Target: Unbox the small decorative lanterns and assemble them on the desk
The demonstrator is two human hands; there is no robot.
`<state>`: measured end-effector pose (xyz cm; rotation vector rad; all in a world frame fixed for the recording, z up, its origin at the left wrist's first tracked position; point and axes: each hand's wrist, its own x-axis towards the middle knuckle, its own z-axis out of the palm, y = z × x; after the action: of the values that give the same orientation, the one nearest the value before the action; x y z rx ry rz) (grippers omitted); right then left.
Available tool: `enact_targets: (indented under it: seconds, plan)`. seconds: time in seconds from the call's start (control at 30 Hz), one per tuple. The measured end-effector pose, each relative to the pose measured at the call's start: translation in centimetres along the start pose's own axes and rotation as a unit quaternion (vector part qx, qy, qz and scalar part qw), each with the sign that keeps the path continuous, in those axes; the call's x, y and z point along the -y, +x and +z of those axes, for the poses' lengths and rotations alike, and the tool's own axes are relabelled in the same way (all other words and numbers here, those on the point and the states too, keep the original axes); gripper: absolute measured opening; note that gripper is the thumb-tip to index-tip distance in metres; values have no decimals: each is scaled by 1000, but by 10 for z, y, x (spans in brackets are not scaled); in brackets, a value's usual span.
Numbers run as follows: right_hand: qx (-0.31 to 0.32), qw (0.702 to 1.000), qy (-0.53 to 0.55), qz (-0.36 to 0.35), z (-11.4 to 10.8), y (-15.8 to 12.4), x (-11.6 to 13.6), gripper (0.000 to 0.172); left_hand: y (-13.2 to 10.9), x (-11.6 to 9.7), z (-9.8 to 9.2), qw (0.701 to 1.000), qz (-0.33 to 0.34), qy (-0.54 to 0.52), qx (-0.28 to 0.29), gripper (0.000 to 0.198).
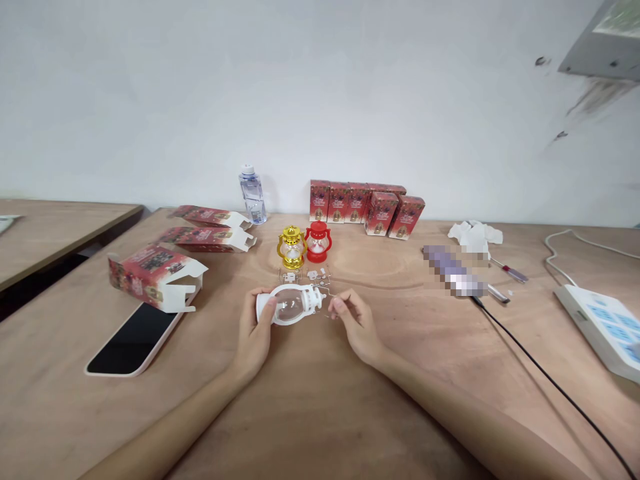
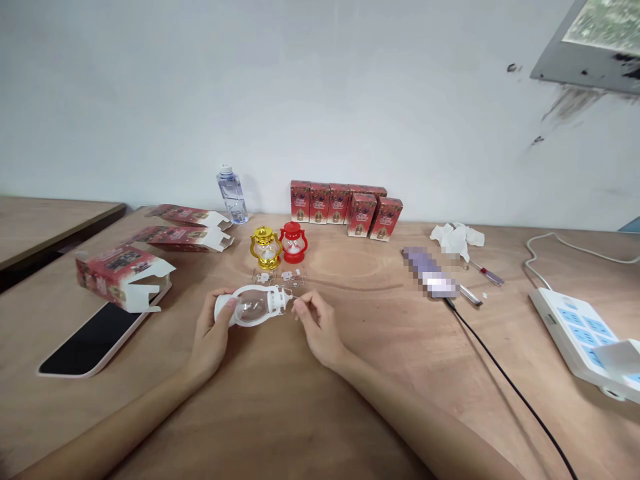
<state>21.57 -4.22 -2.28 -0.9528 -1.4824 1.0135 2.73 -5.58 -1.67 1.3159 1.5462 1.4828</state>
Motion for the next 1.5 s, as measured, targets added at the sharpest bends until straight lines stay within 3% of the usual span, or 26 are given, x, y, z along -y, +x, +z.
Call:
enact_targets:
  seconds: [0.1,0.27,0.53,0.63,0.7,0.87,0.97,1.03,1.1,1.2,1.27,1.4,1.5]
  plan:
    - [-45,996,59,58,-1,6,-7,32,3,4,0,996,-54,-63,22,31]
    - [35,991,89,91,-1,10,-15,35,-1,5,3,988,-72,-112,79,37]
    - [83,961,229,131,0,8,-10,37,-1,3,7,992,-66,-90,63,43]
    - [53,946,278,158,0,11,-12,36,2,9,6,991,-62,-105,50,39]
    - [-14,951,272,149,-6,19,-17,36,4,13,4,992,-44,-120,19,36]
    - [-209,961,160,80,-38,54,-35,38,5,10,-1,990,72,-105,-68,38]
    - [-249,967,43,43,-53,70,-42,35,2,1,-2,980,161,-94,-65,49]
    - [-228,972,-58,22,-57,74,-43,31,0,-4,-5,970,226,-76,-44,58]
    - [-167,975,-148,13,-57,76,-44,29,-1,-5,-8,950,309,-7,-46,61]
    - [-59,965,-255,12,-55,75,-47,26,0,-4,-15,896,413,149,-67,52]
    - [-23,943,-332,-8,-54,74,-50,20,3,-3,-19,865,452,211,-57,42]
    - [-16,896,-438,-67,-50,68,-48,11,8,-5,-19,814,523,252,-12,28]
    - [-39,887,-439,-140,-42,57,-38,15,8,-7,-17,804,526,277,-2,23]
